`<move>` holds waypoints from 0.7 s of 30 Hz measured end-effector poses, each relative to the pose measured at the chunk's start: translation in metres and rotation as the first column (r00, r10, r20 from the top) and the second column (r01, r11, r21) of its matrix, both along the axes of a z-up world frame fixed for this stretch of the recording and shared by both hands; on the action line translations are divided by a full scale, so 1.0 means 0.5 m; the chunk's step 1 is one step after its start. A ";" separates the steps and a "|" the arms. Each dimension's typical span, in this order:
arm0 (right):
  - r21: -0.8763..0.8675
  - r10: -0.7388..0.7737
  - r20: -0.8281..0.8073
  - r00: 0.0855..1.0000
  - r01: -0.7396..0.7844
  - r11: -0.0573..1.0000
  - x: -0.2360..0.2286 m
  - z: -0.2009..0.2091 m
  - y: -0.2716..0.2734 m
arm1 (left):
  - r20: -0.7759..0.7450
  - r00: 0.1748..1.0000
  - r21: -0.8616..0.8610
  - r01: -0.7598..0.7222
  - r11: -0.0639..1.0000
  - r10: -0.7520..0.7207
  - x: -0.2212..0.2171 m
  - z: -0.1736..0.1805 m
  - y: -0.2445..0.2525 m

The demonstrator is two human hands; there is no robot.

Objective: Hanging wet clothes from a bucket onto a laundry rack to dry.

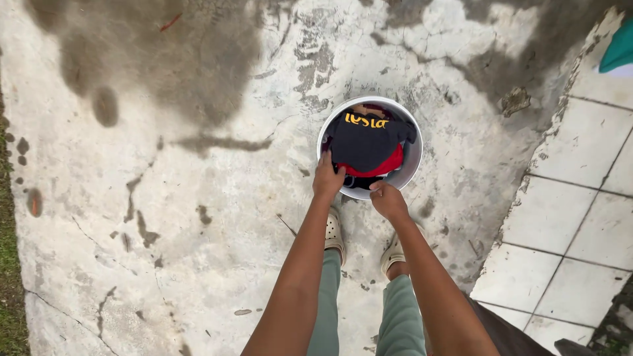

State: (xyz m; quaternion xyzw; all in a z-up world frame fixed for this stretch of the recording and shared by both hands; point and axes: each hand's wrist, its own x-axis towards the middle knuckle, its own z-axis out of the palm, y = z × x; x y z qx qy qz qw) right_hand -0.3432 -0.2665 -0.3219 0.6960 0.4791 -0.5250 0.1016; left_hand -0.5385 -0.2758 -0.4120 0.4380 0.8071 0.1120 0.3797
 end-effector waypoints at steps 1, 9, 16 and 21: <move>-0.014 -0.007 0.007 1.000 0.007 1.000 -0.002 -0.014 -0.009 | 0.007 1.000 -0.014 0.007 1.000 -0.007 0.001 -0.013 0.015; 0.043 -0.465 -0.297 0.834 0.499 0.866 -0.007 0.028 -0.039 | 0.265 0.963 -0.169 0.088 0.982 -0.041 0.095 0.074 0.058; 0.820 -0.029 -0.208 0.978 0.191 0.540 0.077 0.149 -0.101 | 0.229 0.889 0.370 0.298 0.880 -0.397 0.215 0.519 0.025; 0.268 -0.495 -0.705 0.508 0.837 0.477 0.126 0.337 -0.093 | 0.417 0.823 0.620 0.053 0.783 -0.386 0.179 0.819 0.012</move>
